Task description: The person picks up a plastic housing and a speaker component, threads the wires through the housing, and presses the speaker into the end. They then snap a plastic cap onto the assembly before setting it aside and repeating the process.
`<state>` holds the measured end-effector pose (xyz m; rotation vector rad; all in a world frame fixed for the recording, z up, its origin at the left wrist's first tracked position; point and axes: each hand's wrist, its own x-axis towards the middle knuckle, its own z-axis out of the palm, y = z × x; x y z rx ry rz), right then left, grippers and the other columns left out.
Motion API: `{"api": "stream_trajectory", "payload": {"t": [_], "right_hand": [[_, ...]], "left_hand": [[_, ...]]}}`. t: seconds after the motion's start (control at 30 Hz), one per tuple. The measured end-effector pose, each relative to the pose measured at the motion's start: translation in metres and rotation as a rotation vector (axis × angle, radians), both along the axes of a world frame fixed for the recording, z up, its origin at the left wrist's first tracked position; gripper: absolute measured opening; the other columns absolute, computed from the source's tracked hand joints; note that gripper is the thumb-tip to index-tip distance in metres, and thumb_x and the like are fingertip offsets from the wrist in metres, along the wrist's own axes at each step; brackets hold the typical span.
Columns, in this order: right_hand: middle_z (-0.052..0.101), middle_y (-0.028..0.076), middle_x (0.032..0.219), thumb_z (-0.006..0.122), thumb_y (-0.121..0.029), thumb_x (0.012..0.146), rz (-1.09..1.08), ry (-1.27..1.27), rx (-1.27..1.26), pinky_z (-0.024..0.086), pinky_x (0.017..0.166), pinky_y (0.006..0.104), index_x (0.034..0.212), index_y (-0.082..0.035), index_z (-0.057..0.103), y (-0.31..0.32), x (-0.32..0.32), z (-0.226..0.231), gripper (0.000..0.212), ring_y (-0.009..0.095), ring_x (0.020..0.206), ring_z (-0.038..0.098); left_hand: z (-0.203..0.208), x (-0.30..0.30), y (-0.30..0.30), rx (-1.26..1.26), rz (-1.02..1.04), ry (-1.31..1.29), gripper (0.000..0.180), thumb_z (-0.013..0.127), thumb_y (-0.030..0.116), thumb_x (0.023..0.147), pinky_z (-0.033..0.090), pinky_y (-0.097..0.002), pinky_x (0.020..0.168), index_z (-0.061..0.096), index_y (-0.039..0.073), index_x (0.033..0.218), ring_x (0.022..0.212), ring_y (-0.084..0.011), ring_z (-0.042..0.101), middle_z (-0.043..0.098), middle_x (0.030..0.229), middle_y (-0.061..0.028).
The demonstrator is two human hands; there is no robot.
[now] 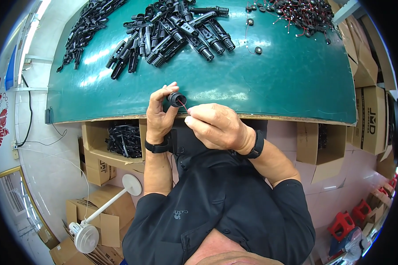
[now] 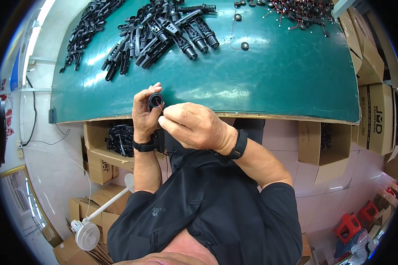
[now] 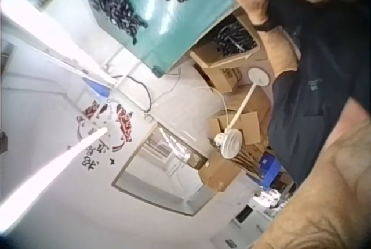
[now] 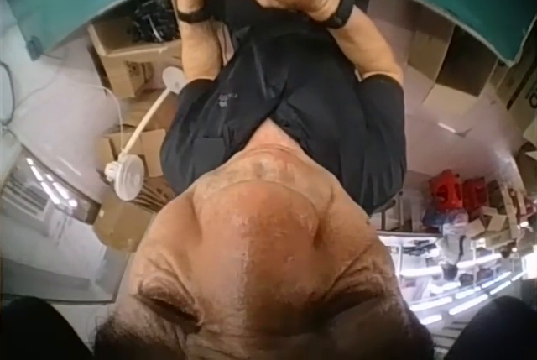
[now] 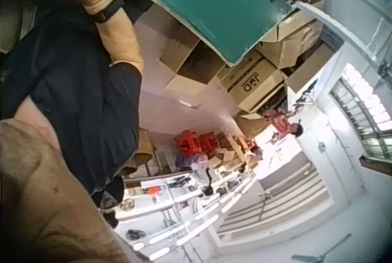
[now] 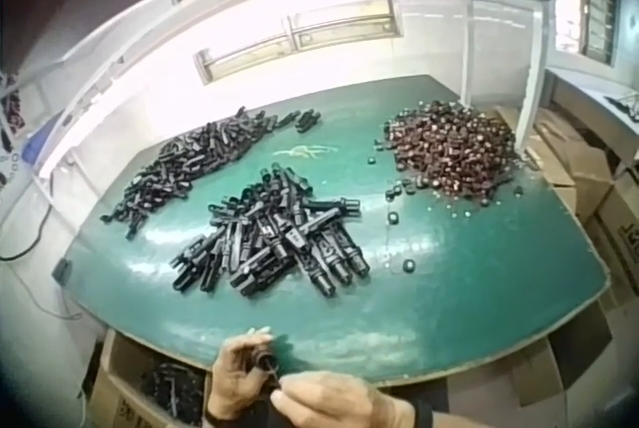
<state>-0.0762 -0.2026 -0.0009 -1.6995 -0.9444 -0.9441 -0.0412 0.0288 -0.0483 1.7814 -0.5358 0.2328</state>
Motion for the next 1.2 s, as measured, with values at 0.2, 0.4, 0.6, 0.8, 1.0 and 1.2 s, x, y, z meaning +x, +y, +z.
{"api": "stream_trajectory", "payload": {"t": [0.2, 0.4, 0.6, 0.8, 1.0, 1.2], "right_hand": [[0.068, 0.015, 0.111, 0.079, 0.01, 0.075, 0.004, 0.026, -0.007, 0.065, 0.075, 0.0374, 0.111, 0.002, 0.07, -0.001, -0.002, 0.001, 0.038, 0.028, 0.088, 0.074], [0.069, 0.012, 0.106, 0.077, 0.008, 0.078, -0.033, 0.1, 0.068, 0.064, 0.075, 0.0361, 0.111, 0.0, 0.071, 0.001, -0.003, 0.002, 0.035, 0.027, 0.086, 0.073], [0.071, 0.012, 0.104, 0.078, 0.009, 0.08, -0.08, 0.336, 0.135, 0.063, 0.074, 0.0329, 0.112, -0.001, 0.071, -0.008, -0.006, 0.012, 0.034, 0.025, 0.086, 0.074], [0.072, 0.011, 0.103, 0.079, 0.006, 0.083, -0.041, 0.683, 0.202, 0.064, 0.076, 0.0291, 0.111, -0.001, 0.072, -0.023, 0.002, 0.011, 0.029, 0.018, 0.086, 0.076], [0.072, 0.01, 0.103, 0.078, 0.005, 0.086, -0.011, 0.773, 0.177, 0.064, 0.077, 0.0276, 0.11, 0.001, 0.074, -0.034, 0.008, 0.011, 0.025, 0.016, 0.087, 0.076], [0.073, 0.008, 0.104, 0.077, 0.005, 0.087, -0.019, 0.832, 0.178, 0.063, 0.078, 0.0266, 0.11, 0.002, 0.075, -0.039, 0.013, 0.001, 0.023, 0.014, 0.09, 0.075]], "left_hand": [[0.0, 0.0, 0.0, 0.011, 0.009, 0.001, 0.045, 0.078, -0.003, 0.093, 0.035, -0.0524, 0.126, 0.057, 0.007, 0.132, 0.135, -0.0321, 0.064, 0.071, 0.132, -0.0106], [0.001, -0.001, -0.001, 0.007, 0.021, 0.002, 0.046, 0.078, -0.004, 0.092, 0.036, -0.0522, 0.126, 0.058, 0.007, 0.132, 0.134, -0.0316, 0.065, 0.071, 0.131, -0.0104], [0.012, -0.003, -0.004, 0.106, 0.057, -0.017, 0.049, 0.078, -0.009, 0.084, 0.043, -0.0472, 0.12, 0.064, 0.005, 0.129, 0.124, -0.0279, 0.069, 0.073, 0.126, -0.0114], [0.017, -0.004, -0.003, 0.189, 0.051, -0.038, 0.048, 0.076, -0.012, 0.085, 0.048, -0.0389, 0.113, 0.065, 0.001, 0.13, 0.121, -0.0259, 0.066, 0.07, 0.128, -0.0131], [0.022, -0.003, -0.005, 0.204, 0.056, -0.042, 0.046, 0.079, -0.009, 0.082, 0.054, -0.0366, 0.101, 0.07, 0.002, 0.125, 0.112, -0.0273, 0.069, 0.072, 0.121, -0.0136], [0.03, -0.004, -0.006, 0.243, 0.019, 0.01, 0.044, 0.078, -0.01, 0.083, 0.053, -0.0348, 0.103, 0.069, 0.0, 0.125, 0.114, -0.0259, 0.069, 0.071, 0.122, -0.0138]]}}
